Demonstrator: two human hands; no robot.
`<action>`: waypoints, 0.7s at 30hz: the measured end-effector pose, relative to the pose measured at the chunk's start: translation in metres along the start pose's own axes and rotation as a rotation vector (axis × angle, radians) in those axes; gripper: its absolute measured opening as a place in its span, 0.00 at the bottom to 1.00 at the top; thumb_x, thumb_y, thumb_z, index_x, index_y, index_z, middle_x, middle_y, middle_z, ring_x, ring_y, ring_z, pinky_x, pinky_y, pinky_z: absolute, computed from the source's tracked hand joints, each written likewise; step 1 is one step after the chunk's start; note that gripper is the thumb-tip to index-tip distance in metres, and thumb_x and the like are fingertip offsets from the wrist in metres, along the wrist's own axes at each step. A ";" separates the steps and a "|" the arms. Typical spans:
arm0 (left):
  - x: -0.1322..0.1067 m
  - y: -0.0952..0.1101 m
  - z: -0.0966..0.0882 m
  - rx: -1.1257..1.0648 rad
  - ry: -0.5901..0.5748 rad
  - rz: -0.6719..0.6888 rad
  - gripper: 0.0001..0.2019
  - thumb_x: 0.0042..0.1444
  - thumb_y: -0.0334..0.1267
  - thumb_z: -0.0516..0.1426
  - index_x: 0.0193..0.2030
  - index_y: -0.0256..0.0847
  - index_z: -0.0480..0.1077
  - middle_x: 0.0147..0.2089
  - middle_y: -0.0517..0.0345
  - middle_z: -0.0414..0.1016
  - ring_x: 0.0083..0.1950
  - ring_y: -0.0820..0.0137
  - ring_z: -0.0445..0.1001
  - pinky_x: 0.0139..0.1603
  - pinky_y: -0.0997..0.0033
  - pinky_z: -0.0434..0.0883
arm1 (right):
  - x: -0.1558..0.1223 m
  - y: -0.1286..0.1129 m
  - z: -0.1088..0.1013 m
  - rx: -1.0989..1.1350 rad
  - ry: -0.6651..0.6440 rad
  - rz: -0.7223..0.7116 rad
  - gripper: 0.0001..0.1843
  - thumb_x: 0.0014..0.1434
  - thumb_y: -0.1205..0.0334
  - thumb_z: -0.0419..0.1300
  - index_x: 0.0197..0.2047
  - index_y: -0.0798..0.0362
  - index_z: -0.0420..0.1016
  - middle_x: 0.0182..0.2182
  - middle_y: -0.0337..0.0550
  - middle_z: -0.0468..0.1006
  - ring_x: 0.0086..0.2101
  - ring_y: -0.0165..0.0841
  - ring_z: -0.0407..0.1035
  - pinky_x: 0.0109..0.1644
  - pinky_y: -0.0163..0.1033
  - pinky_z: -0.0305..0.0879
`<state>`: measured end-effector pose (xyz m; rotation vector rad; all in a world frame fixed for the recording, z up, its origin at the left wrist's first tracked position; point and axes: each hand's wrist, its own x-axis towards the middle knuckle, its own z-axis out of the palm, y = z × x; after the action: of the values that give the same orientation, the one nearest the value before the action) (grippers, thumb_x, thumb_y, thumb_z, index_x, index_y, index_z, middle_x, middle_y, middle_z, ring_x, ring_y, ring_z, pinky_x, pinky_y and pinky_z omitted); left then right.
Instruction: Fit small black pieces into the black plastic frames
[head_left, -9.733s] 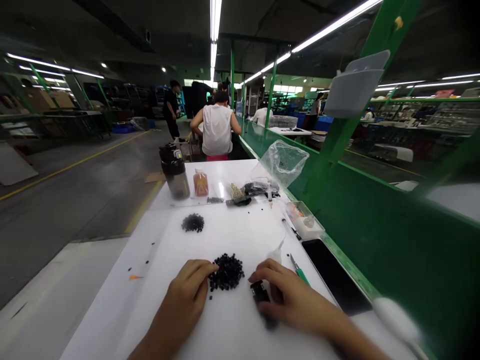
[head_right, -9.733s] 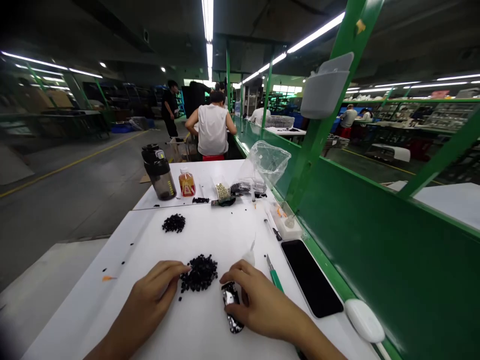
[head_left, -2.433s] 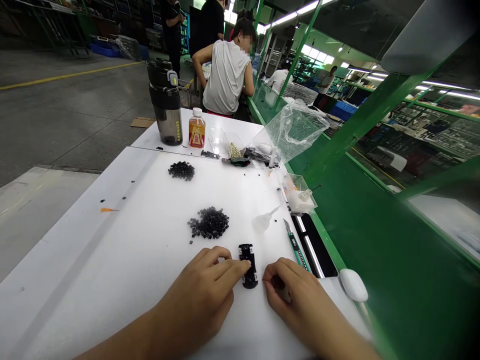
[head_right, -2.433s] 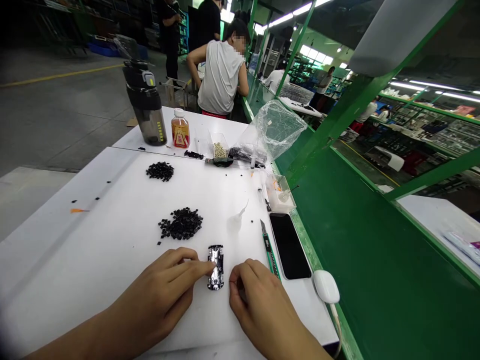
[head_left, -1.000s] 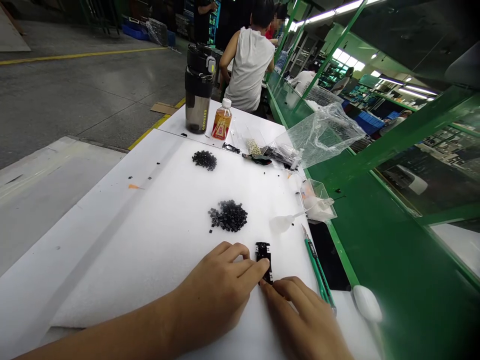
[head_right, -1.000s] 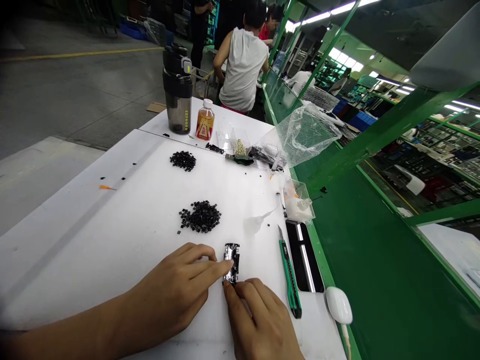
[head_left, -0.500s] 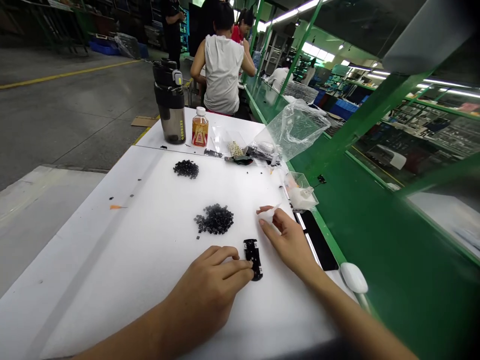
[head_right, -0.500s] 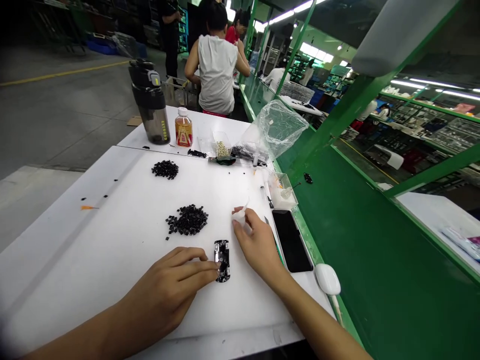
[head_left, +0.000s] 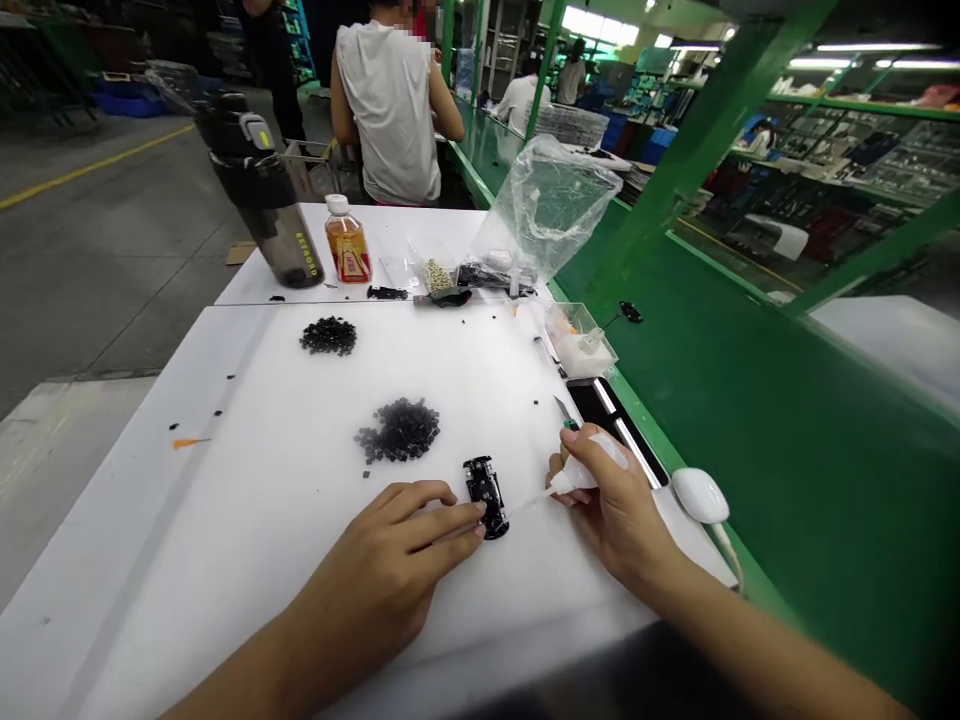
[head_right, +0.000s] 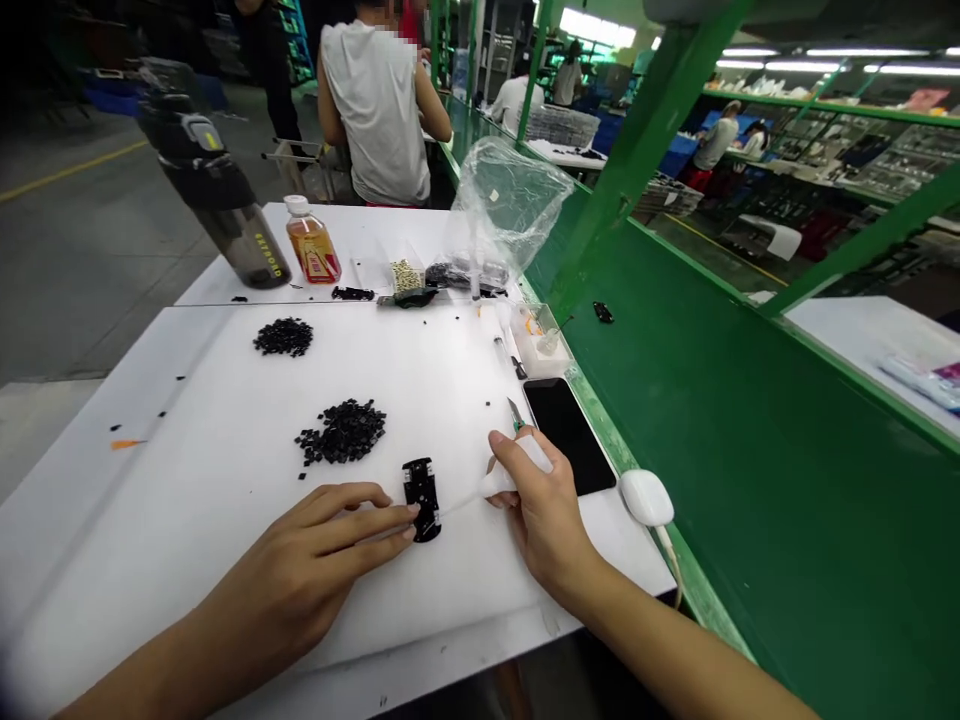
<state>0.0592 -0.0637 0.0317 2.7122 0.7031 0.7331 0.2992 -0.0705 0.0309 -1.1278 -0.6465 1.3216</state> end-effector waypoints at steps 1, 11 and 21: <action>-0.001 -0.001 0.000 0.005 -0.008 0.008 0.23 0.60 0.17 0.47 0.55 0.39 0.73 0.59 0.59 0.76 0.56 0.60 0.68 0.50 0.58 0.74 | -0.001 0.001 0.001 0.014 0.006 -0.002 0.32 0.55 0.48 0.77 0.29 0.54 0.57 0.25 0.37 0.60 0.22 0.25 0.52 0.23 0.26 0.57; -0.005 -0.009 -0.002 -0.036 -0.114 0.027 0.27 0.62 0.15 0.45 0.61 0.40 0.69 0.64 0.60 0.71 0.63 0.64 0.61 0.58 0.62 0.68 | -0.002 0.002 0.002 0.068 -0.023 -0.030 0.36 0.55 0.48 0.77 0.23 0.55 0.54 0.21 0.34 0.52 0.20 0.23 0.45 0.20 0.26 0.48; -0.004 -0.009 -0.004 -0.046 -0.110 0.029 0.27 0.62 0.15 0.46 0.62 0.39 0.68 0.64 0.59 0.70 0.63 0.65 0.61 0.60 0.62 0.67 | -0.003 0.000 0.001 0.054 -0.077 -0.049 0.36 0.58 0.50 0.77 0.23 0.54 0.52 0.20 0.33 0.50 0.20 0.24 0.46 0.21 0.28 0.47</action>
<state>0.0504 -0.0576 0.0303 2.7019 0.6155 0.5936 0.2977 -0.0734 0.0319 -1.0156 -0.6861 1.3380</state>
